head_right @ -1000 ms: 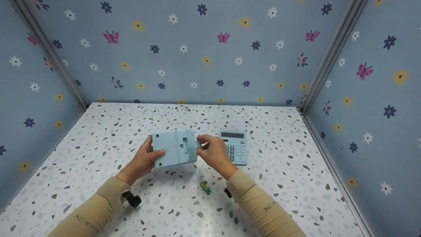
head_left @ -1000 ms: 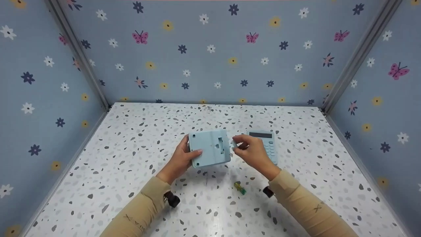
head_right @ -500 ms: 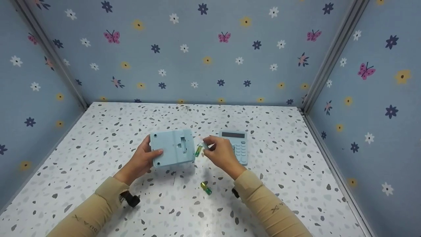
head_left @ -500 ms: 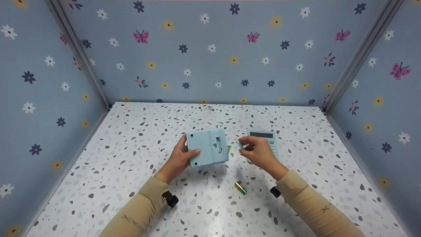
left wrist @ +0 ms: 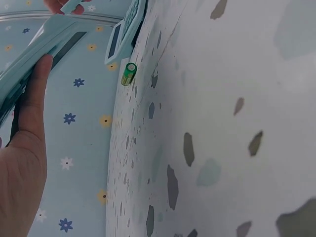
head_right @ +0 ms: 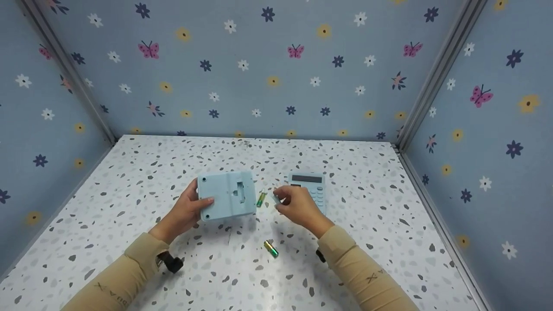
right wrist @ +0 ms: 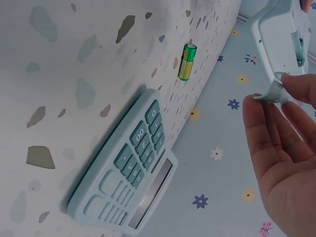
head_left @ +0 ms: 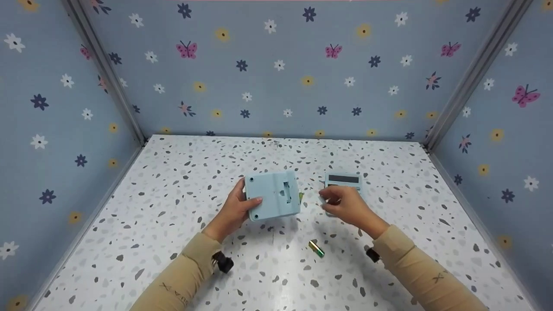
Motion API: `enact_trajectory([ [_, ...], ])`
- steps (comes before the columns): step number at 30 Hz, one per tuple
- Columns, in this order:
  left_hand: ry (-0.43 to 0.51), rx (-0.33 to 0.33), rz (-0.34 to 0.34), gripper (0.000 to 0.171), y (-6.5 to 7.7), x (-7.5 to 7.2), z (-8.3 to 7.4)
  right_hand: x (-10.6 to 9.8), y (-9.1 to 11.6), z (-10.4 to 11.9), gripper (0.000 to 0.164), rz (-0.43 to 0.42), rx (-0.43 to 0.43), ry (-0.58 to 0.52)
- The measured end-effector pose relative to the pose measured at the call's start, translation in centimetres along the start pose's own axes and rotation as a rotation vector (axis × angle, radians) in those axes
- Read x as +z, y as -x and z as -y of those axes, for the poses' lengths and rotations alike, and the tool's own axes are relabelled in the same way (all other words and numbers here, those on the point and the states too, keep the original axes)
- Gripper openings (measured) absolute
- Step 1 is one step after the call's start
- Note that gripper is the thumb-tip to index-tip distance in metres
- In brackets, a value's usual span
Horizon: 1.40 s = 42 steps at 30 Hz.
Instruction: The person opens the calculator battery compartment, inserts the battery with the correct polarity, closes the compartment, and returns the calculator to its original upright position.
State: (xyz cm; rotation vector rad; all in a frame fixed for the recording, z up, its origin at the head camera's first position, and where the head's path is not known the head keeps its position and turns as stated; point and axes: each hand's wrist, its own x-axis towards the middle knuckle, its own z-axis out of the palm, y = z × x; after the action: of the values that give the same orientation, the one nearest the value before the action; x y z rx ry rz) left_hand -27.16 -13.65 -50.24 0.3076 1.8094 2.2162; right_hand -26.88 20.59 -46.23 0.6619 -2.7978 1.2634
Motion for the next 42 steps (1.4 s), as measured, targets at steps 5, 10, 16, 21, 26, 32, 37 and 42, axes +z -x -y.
enact_trajectory([
  [5,-0.002,-0.006,-0.003,0.087,-0.1,-0.1,0.1,-0.3,0.3,-0.6,0.030,0.014,0.002,0.008],
  [10,-0.007,-0.001,0.000,0.083,-0.1,-0.3,0.1,-0.6,0.5,-1.0,0.027,0.018,-0.003,0.029],
  [16,-0.002,0.005,0.007,0.082,0.0,-0.4,0.0,-0.9,0.9,-1.5,0.024,0.073,-0.015,0.065],
  [21,0.003,0.000,0.001,0.081,0.2,-0.4,-0.2,-1.1,1.3,-2.0,0.022,0.117,-0.029,0.076],
  [26,0.002,-0.003,0.008,0.081,0.4,-0.6,-0.2,-1.3,1.7,-2.5,0.019,0.152,-0.052,0.098],
  [32,-0.010,-0.003,0.015,0.081,0.3,-0.6,-0.2,-1.7,2.2,-3.3,0.020,0.210,-0.048,0.106],
  [37,-0.018,-0.006,0.013,0.082,0.4,-0.4,-0.2,-1.9,2.4,-3.8,0.019,0.255,-0.013,0.084],
  [42,-0.020,-0.006,0.013,0.083,0.4,-0.2,-0.1,-1.9,2.9,-4.2,0.020,0.298,0.023,0.070],
])
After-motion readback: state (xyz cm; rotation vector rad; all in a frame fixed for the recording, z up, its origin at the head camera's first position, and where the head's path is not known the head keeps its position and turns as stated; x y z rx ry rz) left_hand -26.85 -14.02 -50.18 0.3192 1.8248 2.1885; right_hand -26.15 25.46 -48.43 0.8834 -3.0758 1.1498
